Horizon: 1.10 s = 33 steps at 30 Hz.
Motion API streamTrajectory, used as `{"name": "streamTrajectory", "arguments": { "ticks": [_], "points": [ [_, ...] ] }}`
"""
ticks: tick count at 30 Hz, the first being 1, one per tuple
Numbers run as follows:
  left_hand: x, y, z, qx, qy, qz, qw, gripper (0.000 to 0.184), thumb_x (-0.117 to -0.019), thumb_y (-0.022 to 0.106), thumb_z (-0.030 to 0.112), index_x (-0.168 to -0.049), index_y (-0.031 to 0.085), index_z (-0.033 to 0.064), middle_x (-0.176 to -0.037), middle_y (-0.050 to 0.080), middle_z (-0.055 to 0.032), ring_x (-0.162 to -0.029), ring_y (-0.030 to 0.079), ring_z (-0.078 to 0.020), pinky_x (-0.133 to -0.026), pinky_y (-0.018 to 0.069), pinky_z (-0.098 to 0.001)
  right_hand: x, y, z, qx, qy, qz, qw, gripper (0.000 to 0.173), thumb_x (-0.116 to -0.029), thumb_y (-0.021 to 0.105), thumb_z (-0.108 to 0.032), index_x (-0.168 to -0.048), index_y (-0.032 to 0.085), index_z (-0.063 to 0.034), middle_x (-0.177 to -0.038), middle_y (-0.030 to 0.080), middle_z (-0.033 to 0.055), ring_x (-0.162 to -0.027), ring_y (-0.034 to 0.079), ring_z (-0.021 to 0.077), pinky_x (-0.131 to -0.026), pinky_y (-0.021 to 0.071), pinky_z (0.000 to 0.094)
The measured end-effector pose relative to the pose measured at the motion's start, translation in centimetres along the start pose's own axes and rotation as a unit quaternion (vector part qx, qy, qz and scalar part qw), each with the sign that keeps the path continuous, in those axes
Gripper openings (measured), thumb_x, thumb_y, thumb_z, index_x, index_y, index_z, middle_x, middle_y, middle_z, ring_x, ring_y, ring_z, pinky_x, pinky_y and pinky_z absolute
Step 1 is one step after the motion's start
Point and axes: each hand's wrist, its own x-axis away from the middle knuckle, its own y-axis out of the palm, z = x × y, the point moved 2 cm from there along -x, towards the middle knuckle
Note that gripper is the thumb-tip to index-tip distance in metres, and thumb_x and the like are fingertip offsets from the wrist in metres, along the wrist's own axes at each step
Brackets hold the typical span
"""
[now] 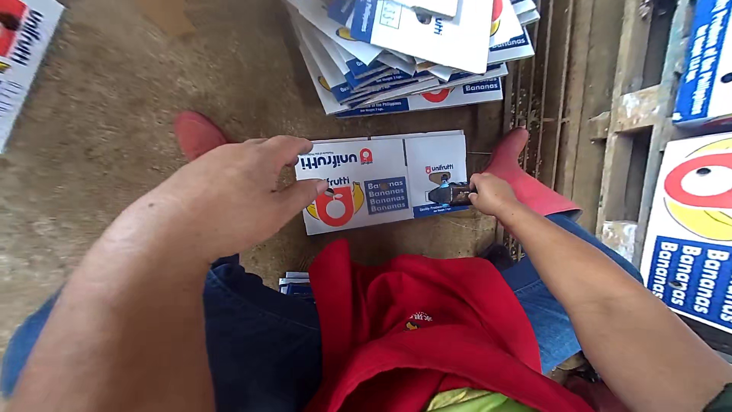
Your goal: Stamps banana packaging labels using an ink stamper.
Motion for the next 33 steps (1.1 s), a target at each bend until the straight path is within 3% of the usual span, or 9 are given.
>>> {"name": "streamTrajectory", "arguments": {
  "ticks": [4, 10, 14, 17, 21, 26, 30, 33],
  "points": [
    [0.0, 0.2, -0.1, -0.013, 0.002, -0.003, 1.0, 0.049, -0.1057, 0.058, 0.036, -0.148, 0.052, 0.0119, -0.141, 0.059, -0.0204, -0.127, 0.058, -0.0414, -0.101, 0.0429, -0.0689, -0.2, 0.2, -0.7, 0.009, 0.007, -0.014, 1.0, 0.027, -0.1012, 0.06, -0.006, -0.125, 0.062, 0.0065, -0.133, 0.059, 0.0294, -0.124, 0.059, 0.0471, -0.1, 0.0482, 0.0637],
    [0.1, 0.5, -0.2, -0.022, 0.032, 0.015, 0.999, 0.049, -0.105, 0.056, 0.038, -0.146, 0.055, 0.0113, -0.136, 0.062, -0.0206, -0.122, 0.061, -0.0429, -0.095, 0.0452, -0.0711, -0.9, 0.8, -0.5, 0.008, 0.003, -0.021, 1.0, 0.028, -0.1011, 0.059, -0.006, -0.125, 0.061, 0.0077, -0.132, 0.059, 0.0316, -0.124, 0.059, 0.0485, -0.1, 0.0474, 0.0646],
    [-0.1, 0.9, -0.7, -0.032, 0.051, 0.031, 0.998, 0.057, -0.1021, 0.05, 0.05, -0.146, 0.057, 0.014, -0.134, 0.063, -0.0194, -0.118, 0.064, -0.0414, -0.091, 0.048, -0.07, -0.8, 2.2, -0.7, 0.02, 0.005, -0.002, 1.0, 0.027, -0.1011, 0.059, -0.006, -0.124, 0.061, 0.0074, -0.129, 0.059, 0.0318, -0.122, 0.059, 0.0498, -0.099, 0.0482, 0.0637],
    [0.0, 1.1, -1.3, -0.043, 0.073, 0.045, 0.995, 0.062, -0.1011, 0.046, 0.055, -0.145, 0.057, 0.0129, -0.13, 0.065, -0.0209, -0.111, 0.066, -0.041, -0.086, 0.0502, -0.068, 0.5, 3.6, -1.1, 0.014, 0.019, 0.003, 1.0, 0.032, -0.1021, 0.058, -0.005, -0.131, 0.058, 0.0092, -0.132, 0.057, 0.0353, -0.124, 0.056, 0.0534, -0.102, 0.0461, 0.0639],
    [-0.1, 1.3, -2.3, -0.046, 0.092, 0.05, 0.993, 0.065, -0.1015, 0.045, 0.057, -0.144, 0.058, 0.0101, -0.131, 0.065, -0.0195, -0.116, 0.066, -0.0381, -0.092, 0.0509, -0.0657, 0.1, 3.2, -1.3, 0.022, 0.027, -0.012, 0.999, 0.034, -0.1015, 0.059, -0.005, -0.133, 0.057, 0.0084, -0.133, 0.056, 0.035, -0.125, 0.055, 0.0531, -0.102, 0.0462, 0.0632],
    [-0.2, 1.3, -2.2, -0.038, 0.058, 0.037, 0.997, 0.062, -0.1008, 0.048, 0.054, -0.144, 0.058, 0.0104, -0.122, 0.067, -0.0177, -0.105, 0.067, -0.0352, -0.085, 0.051, -0.0642, -2.4, 0.0, -1.7, 0.061, 0.003, -0.063, 0.996, 0.039, -0.0969, 0.064, -0.003, -0.135, 0.057, 0.0054, -0.133, 0.058, 0.032, -0.125, 0.058, 0.05, -0.099, 0.0489, 0.0636],
    [0.0, 0.8, -1.2, -0.019, 0.015, 0.023, 0.999, 0.052, -0.1024, 0.058, 0.039, -0.145, 0.056, 0.0108, -0.126, 0.066, -0.0197, -0.106, 0.066, -0.0385, -0.087, 0.0497, -0.0665, -2.2, 0.6, -1.9, 0.059, 0.0, -0.05, 0.997, 0.038, -0.0954, 0.063, -0.001, -0.133, 0.058, 0.0063, -0.132, 0.059, 0.0323, -0.124, 0.058, 0.0504, -0.099, 0.0487, 0.0644],
    [0.0, 0.4, -0.5, -0.013, -0.001, 0.001, 1.0, 0.049, -0.1044, 0.059, 0.033, -0.148, 0.054, 0.0102, -0.136, 0.062, -0.0208, -0.121, 0.062, -0.0419, -0.096, 0.046, -0.0689, -0.8, 2.6, -0.7, 0.043, -0.005, -0.034, 0.998, 0.034, -0.1018, 0.06, -0.007, -0.132, 0.058, 0.0073, -0.131, 0.058, 0.0338, -0.123, 0.058, 0.0516, -0.1, 0.0482, 0.0639]
  ]
}}
